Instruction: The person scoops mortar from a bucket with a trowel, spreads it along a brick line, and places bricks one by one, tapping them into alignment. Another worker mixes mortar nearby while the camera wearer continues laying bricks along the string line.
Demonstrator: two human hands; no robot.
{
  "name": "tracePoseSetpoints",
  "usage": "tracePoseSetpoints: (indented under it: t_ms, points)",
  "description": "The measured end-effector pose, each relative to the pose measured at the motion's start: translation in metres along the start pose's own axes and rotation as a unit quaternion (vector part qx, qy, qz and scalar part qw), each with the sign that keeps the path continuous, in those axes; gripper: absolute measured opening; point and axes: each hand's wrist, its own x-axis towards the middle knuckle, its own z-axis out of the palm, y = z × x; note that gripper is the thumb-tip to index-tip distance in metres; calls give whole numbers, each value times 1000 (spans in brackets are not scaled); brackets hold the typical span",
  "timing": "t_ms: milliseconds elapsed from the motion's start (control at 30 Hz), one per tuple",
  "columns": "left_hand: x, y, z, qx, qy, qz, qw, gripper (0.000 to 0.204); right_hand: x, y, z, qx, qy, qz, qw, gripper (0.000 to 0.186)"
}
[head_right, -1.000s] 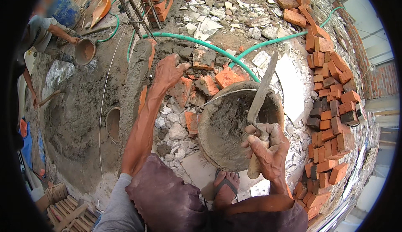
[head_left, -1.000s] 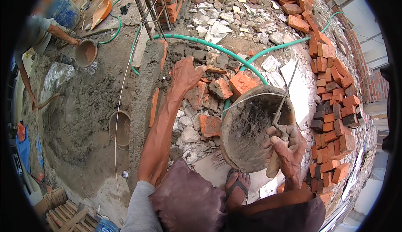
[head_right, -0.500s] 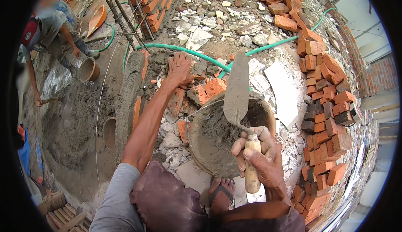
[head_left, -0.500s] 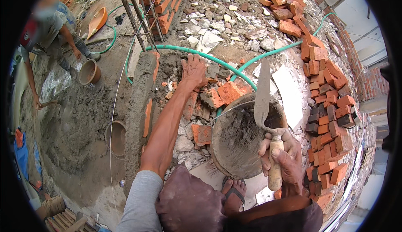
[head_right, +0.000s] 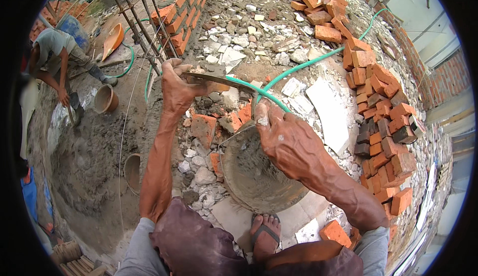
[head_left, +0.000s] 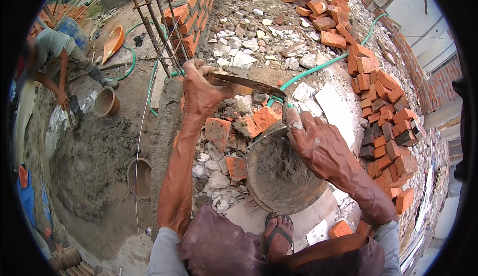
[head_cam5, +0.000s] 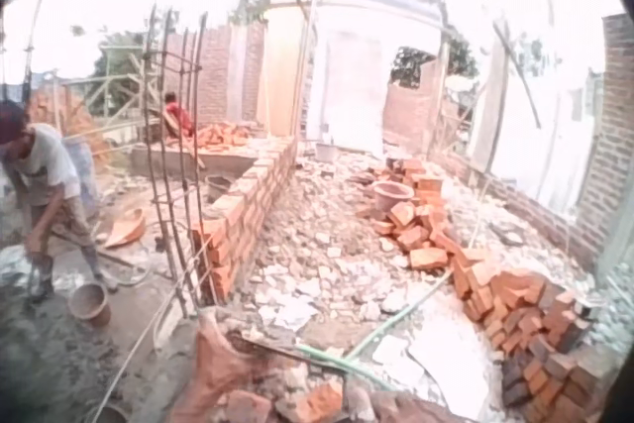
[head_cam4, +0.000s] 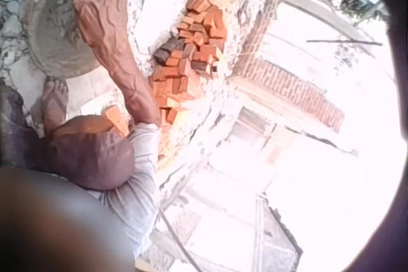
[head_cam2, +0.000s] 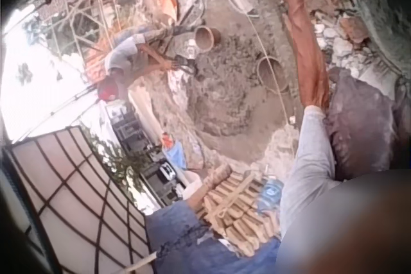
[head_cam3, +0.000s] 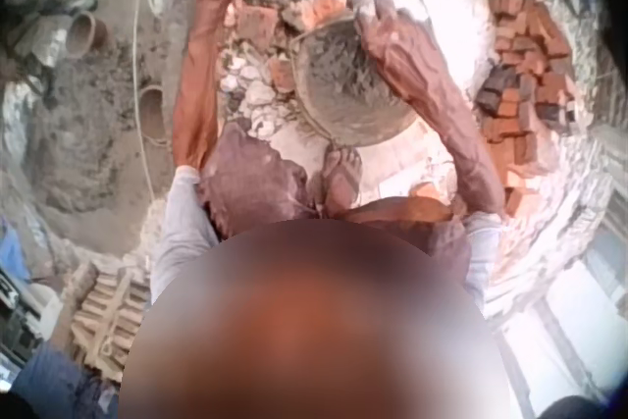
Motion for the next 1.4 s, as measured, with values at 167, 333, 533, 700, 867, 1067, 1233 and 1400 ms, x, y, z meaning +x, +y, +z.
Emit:
tracePoseSetpoints:
  t_ms: [167,333,533,700,867,1067,1233,1400]
  points:
    - [-24,15,-15,-135,6,-18,991,98,46,18,-6,40,-74,39,996,35]
    - [-53,-13,-33,-224,88,-36,970,92,29,29,-1,110,120,109,981,31]
    - [-38,-71,-71,-15,308,-62,949,68,-2,25,7,293,159,201,921,37]
    - [11,-98,-83,132,376,-104,911,71,-9,20,20,380,79,254,886,51]
    - [17,-123,-74,269,290,-140,908,83,-18,15,32,405,73,276,868,52]
    - [12,-148,-67,372,229,-56,898,88,1,13,29,402,72,250,878,55]
    - [18,-151,-88,228,215,-90,945,92,56,15,20,455,-37,121,881,61]
    - [29,-156,-104,150,125,-214,957,57,118,-1,37,289,-86,60,952,45]
